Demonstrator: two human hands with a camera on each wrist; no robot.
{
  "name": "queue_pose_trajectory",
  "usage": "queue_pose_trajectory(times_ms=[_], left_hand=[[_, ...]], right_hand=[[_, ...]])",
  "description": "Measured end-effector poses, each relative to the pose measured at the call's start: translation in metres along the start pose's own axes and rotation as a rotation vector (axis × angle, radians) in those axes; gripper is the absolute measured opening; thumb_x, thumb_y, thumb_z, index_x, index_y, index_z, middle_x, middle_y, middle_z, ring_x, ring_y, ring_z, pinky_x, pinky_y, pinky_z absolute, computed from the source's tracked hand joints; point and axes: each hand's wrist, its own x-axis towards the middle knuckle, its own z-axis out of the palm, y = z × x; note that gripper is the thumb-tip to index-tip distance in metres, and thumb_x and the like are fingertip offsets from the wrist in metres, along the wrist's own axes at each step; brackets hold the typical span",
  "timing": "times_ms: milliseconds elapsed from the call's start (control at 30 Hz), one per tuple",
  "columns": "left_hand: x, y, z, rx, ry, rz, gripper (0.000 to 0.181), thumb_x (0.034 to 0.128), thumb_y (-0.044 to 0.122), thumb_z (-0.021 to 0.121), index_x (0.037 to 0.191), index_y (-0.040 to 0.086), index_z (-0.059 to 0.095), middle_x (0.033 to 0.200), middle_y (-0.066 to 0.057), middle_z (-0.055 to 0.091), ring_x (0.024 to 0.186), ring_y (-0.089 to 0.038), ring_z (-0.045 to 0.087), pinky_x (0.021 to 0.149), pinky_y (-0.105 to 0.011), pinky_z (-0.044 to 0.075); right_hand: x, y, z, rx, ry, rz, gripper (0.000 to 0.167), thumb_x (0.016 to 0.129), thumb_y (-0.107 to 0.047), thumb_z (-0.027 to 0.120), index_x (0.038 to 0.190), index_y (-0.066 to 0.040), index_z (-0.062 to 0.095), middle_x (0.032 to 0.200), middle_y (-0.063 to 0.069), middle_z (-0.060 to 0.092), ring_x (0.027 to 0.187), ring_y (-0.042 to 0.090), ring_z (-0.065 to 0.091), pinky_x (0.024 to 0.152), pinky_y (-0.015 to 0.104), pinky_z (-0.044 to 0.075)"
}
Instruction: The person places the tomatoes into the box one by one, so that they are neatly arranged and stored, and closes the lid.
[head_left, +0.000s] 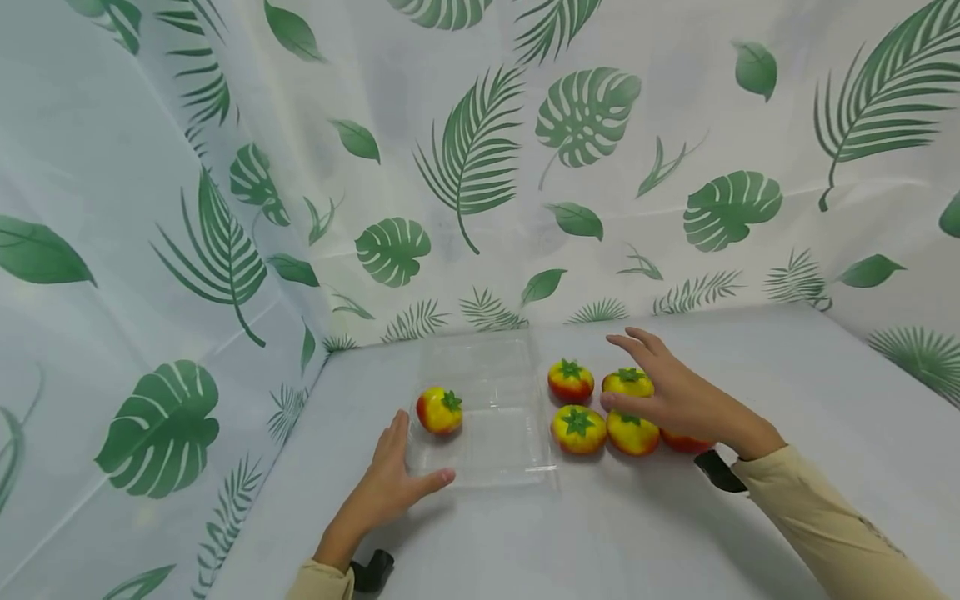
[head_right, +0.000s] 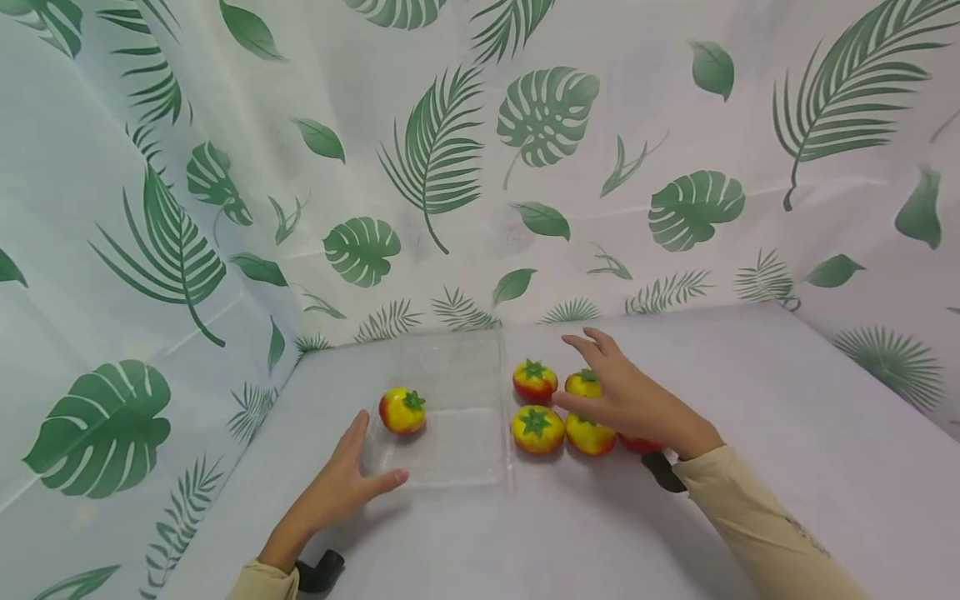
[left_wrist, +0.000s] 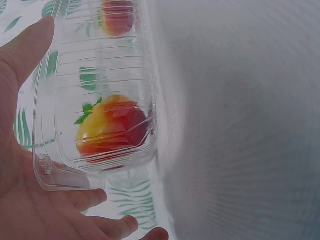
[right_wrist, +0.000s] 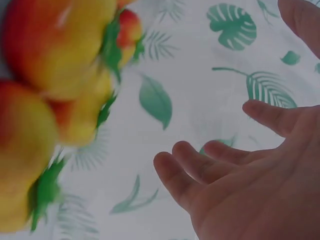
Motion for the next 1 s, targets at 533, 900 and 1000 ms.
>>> queue_pose_trajectory(times_ms=[533,900,1000], left_hand=[[0.002,-0.001,0.0,0.006,-0.008,-0.02,0.127,0.0884,0.059,0.083,0.17,-0.002,0.007,0.177,-0.024,0.003,0.162,-0.046,0.006,0.126,-0.066,0.014],[0.002,-0.004,0.0,-0.005,-0.011,-0.014,0.127,0.0886,0.059,0.083,0.171,-0.001,0.006,0.178,-0.022,0.002,0.162,-0.043,0.005,0.126,-0.064,0.014],[0.001,-0.005,0.001,-0.003,-0.012,-0.009,0.127,0.0884,0.059,0.083,0.17,-0.002,0.007,0.177,-0.022,0.002,0.162,-0.043,0.005,0.127,-0.064,0.014]], right_hand=[[-0.036,0.062,-0.008,0.027,-0.119,0.079,0.104,0.088,-0.039,0.088,0.164,0.0,0.028,0.161,0.039,0.02,0.137,0.061,0.038,0.103,0.082,0.038],[-0.038,0.082,-0.004,-0.041,-0.178,0.063,0.071,0.087,-0.02,0.09,0.141,0.008,0.055,0.135,0.03,0.056,0.121,0.046,0.056,0.106,0.07,0.046],[-0.04,0.086,-0.002,-0.05,-0.177,0.067,0.065,0.086,-0.017,0.09,0.137,0.006,0.057,0.13,0.023,0.061,0.118,0.042,0.058,0.104,0.067,0.048]])
